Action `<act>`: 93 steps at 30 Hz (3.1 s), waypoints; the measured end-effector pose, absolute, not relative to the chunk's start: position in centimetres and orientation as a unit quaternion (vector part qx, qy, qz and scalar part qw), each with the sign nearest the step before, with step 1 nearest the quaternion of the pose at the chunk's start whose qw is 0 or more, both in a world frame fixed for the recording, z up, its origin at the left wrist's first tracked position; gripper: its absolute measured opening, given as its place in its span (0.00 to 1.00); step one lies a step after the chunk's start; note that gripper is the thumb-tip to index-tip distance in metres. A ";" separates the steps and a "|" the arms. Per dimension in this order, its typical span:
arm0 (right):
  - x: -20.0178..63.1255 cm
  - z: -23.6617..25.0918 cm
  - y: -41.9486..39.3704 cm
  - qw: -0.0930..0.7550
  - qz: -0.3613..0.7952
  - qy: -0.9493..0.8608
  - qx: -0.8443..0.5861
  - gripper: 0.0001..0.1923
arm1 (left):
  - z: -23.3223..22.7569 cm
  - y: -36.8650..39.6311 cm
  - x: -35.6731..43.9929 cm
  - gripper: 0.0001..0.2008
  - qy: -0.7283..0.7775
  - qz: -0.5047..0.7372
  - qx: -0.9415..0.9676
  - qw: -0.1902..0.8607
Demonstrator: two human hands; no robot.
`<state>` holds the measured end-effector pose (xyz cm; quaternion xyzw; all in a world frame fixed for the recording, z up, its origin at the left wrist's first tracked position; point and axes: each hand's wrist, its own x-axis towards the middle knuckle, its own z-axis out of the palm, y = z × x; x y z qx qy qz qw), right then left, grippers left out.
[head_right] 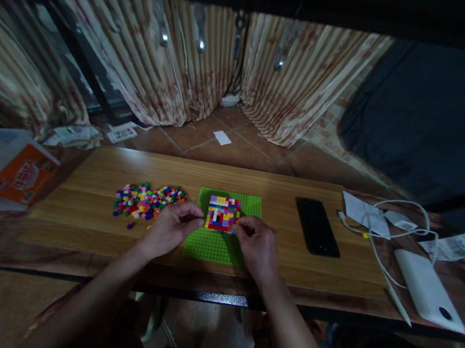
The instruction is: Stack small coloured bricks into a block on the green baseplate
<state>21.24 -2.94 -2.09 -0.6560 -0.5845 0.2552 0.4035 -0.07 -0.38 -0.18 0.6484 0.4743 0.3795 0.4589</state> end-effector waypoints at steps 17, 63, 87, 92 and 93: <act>21.1 -2.8 -2.8 0.437 0.292 -0.557 -0.643 0.11 | -0.7 -0.5 0.5 0.02 0.456 0.380 0.659 0.461; 22.2 -2.7 -1.4 0.453 0.400 -0.522 -0.602 0.16 | -0.7 0.1 6.5 0.05 0.504 0.312 0.795 0.131; 21.0 -2.9 -0.3 0.469 0.386 -0.465 -0.644 0.13 | -0.6 -0.4 7.1 0.07 0.531 0.293 0.790 0.092; 21.0 -2.9 -0.3 0.458 0.390 -0.468 -0.647 0.13 | -0.7 -0.5 7.2 0.07 0.539 0.287 0.787 0.087; 21.0 -2.8 -0.3 0.457 0.392 -0.467 -0.648 0.13 | -0.7 -0.5 7.2 0.06 0.538 0.285 0.788 0.086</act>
